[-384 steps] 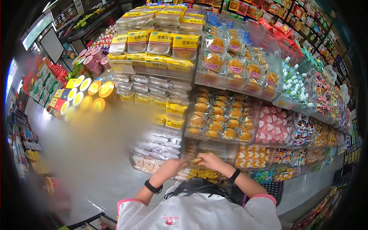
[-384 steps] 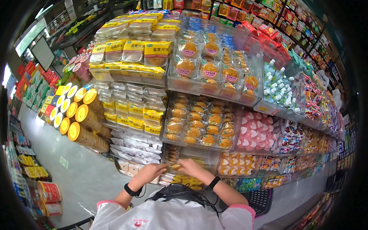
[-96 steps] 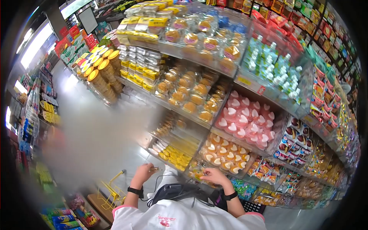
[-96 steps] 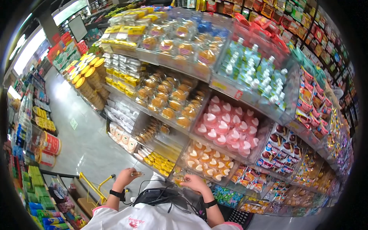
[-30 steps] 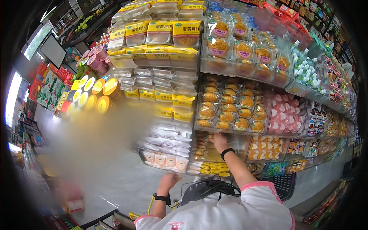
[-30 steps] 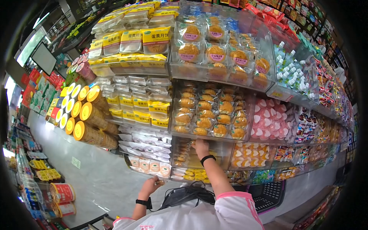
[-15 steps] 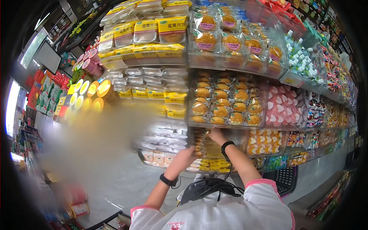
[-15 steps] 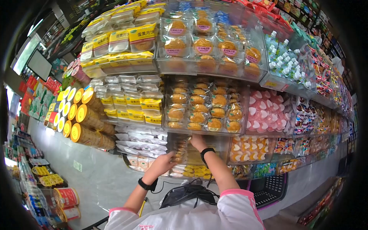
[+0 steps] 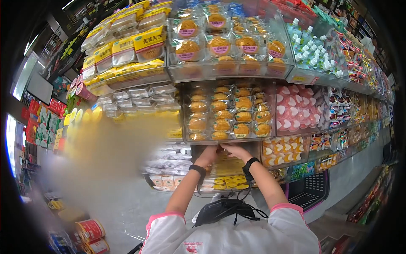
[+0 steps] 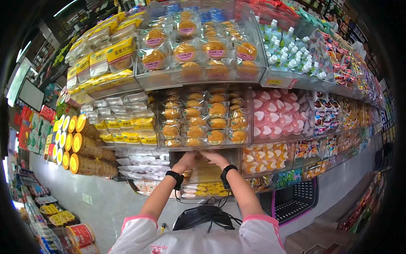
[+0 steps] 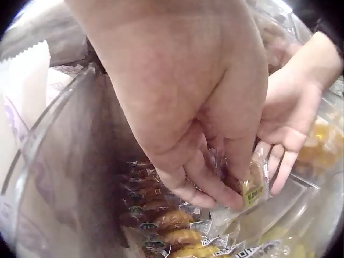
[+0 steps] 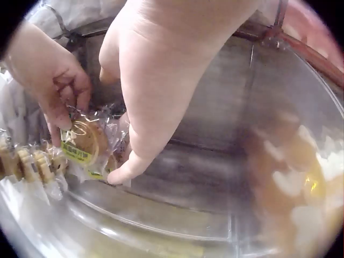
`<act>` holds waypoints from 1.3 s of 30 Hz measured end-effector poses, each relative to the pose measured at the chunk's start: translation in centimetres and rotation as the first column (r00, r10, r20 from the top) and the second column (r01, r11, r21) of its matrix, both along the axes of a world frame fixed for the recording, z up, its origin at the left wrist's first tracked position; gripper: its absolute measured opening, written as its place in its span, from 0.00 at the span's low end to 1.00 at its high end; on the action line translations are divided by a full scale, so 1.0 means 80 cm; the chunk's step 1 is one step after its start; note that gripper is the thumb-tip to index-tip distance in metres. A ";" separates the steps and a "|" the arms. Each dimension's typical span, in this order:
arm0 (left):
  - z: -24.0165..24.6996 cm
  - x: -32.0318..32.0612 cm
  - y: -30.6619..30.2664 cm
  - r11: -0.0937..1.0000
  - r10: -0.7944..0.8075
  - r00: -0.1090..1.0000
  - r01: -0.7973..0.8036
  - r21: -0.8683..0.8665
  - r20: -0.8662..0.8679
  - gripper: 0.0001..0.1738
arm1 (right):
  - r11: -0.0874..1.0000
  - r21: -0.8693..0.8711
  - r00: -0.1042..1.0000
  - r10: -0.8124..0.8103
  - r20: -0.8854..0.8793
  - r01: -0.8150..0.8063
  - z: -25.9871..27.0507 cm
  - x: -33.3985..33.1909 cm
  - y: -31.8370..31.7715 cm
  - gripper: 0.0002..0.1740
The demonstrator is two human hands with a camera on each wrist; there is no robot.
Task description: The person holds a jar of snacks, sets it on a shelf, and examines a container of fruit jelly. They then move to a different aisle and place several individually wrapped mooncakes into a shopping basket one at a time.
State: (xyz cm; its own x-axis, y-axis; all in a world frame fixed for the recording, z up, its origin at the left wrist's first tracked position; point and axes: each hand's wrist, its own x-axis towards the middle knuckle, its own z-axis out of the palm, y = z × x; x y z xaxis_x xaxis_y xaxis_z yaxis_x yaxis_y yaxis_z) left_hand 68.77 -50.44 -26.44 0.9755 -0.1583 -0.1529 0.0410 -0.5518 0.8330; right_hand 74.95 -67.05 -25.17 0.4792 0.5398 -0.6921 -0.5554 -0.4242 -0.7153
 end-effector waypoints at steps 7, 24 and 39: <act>-0.036 0.003 -0.008 0.999 -0.038 0.998 0.038 0.004 0.040 0.15 | 0.994 0.094 0.995 -0.055 -0.087 0.063 -0.079 0.007 -0.015 0.29; -0.051 -0.010 -0.003 0.990 0.136 0.990 -0.137 0.037 0.024 0.10 | 0.874 -0.470 0.910 0.290 0.297 -0.126 -0.146 -0.009 0.014 0.42; -0.050 -0.020 0.014 0.990 0.140 0.989 -0.140 -0.013 -0.045 0.11 | 0.974 -0.217 0.986 -0.031 0.162 0.066 -0.199 0.003 0.029 0.42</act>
